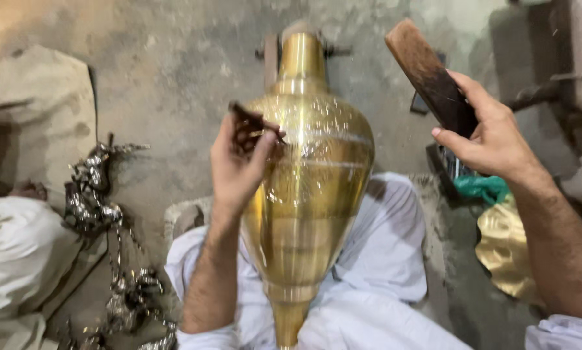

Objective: The person sits on the floor holding a large engraved brass vase between their legs. They hold a chisel against the vase surface with one hand and strike it with a wooden mallet held in the other hand, carving decorative patterns into the brass, repositioning the chisel across different areas of the design.

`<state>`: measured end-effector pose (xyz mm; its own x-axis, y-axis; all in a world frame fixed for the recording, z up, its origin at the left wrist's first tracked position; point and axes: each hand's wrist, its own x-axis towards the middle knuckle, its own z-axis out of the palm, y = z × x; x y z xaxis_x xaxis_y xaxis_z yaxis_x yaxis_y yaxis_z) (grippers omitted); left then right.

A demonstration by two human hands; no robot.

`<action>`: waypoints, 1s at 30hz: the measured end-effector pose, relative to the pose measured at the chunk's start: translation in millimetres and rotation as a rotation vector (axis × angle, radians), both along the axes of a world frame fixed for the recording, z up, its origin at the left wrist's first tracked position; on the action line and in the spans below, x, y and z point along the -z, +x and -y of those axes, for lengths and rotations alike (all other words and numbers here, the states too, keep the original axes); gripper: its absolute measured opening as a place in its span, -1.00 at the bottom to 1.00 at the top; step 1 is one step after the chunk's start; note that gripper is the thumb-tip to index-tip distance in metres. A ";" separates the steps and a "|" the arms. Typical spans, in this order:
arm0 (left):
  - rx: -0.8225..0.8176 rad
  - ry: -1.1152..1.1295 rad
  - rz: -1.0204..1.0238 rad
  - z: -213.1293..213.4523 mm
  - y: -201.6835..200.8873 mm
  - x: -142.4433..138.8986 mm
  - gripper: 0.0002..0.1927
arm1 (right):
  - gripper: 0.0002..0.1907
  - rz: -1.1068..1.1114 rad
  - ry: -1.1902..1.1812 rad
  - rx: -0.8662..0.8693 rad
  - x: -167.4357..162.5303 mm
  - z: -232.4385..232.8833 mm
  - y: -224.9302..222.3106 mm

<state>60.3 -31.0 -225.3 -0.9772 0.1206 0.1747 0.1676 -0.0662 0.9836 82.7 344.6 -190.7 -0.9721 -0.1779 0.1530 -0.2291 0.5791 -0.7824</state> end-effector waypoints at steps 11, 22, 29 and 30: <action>-0.241 0.182 0.060 -20.2 79.0 32.3 -0.71 | -0.14 0.044 -0.051 -0.006 85.9 -25.1 53.2; -0.370 0.171 0.063 32.2 102.4 45.6 -0.69 | -0.17 0.357 -0.601 0.516 286.4 47.2 160.8; -0.300 0.257 0.082 31.2 109.5 56.7 -0.69 | -0.18 0.251 -0.393 0.250 300.2 32.5 145.2; -0.302 0.265 0.087 33.7 112.5 58.3 -0.69 | -0.19 0.345 -0.516 0.267 298.9 27.5 142.4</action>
<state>172.8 -64.8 -283.7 -0.9742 -0.2124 0.0762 0.1353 -0.2796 0.9505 225.0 317.0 -489.7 -0.9809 0.0881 -0.1735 0.1829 0.1132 -0.9766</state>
